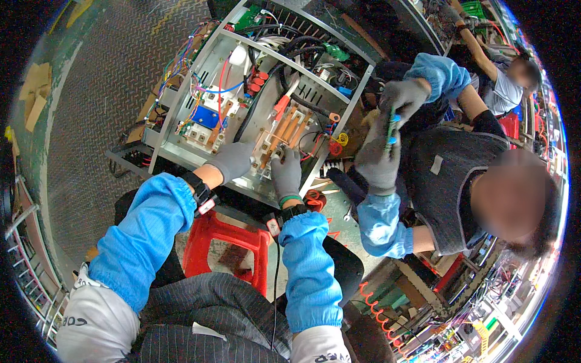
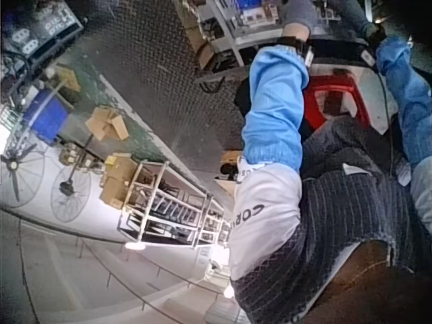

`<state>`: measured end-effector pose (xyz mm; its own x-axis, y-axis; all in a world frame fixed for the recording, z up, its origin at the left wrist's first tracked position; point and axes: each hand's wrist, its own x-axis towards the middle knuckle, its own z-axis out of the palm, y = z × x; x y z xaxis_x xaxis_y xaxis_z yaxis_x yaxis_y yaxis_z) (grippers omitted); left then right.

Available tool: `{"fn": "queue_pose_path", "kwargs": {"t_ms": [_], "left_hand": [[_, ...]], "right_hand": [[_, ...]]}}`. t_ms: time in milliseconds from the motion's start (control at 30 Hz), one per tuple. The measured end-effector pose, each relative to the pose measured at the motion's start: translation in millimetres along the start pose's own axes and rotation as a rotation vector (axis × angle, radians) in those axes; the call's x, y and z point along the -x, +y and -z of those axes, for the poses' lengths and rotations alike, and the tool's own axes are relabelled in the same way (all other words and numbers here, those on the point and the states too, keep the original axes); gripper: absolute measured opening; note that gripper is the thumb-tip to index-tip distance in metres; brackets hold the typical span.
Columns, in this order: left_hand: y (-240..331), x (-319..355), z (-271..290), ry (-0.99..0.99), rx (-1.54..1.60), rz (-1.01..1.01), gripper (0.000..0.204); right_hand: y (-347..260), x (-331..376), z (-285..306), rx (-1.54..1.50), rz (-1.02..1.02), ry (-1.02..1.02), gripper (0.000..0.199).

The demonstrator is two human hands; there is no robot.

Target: Assembling components and wiring within an industrial electrical control panel using tools.

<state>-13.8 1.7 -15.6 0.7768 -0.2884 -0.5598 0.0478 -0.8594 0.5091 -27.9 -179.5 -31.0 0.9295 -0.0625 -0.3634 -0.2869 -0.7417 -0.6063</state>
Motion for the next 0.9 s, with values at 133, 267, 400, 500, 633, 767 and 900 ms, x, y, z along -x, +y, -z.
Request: {"fn": "queue_pose_path", "kwargs": {"t_ms": [133,267,400,500,633,767,900], "left_hand": [[-0.9,-0.8,0.2,-0.018,-0.009,0.005,0.025],[0.2,-1.8,-0.5,-0.025,-0.014,0.013,0.027],[-0.9,0.7,1.2,-0.012,0.007,0.020,0.027],[4.7,1.4,6.1,-0.038,0.020,0.063,0.028],[5.3,1.1,5.9,-0.010,0.013,0.003,0.027],[-1.8,2.6,2.7,-0.007,0.004,-0.011,0.025],[2.8,0.9,5.1,-0.032,0.004,0.012,0.026]], "right_hand": [[-6.2,0.6,2.6,0.021,-0.024,-0.018,0.044],[-6.8,2.5,4.5,0.022,0.002,0.011,0.042],[-9.0,2.8,5.8,0.004,-0.017,-0.030,0.041],[-9.3,7.2,10.3,-0.018,-0.015,-0.020,0.040],[-2.1,10.0,16.4,0.024,0.152,0.076,0.041],[-29.5,10.9,32.6,0.044,0.075,0.038,0.042],[-49.4,-1.9,44.7,-0.063,0.107,0.107,0.042]]}}
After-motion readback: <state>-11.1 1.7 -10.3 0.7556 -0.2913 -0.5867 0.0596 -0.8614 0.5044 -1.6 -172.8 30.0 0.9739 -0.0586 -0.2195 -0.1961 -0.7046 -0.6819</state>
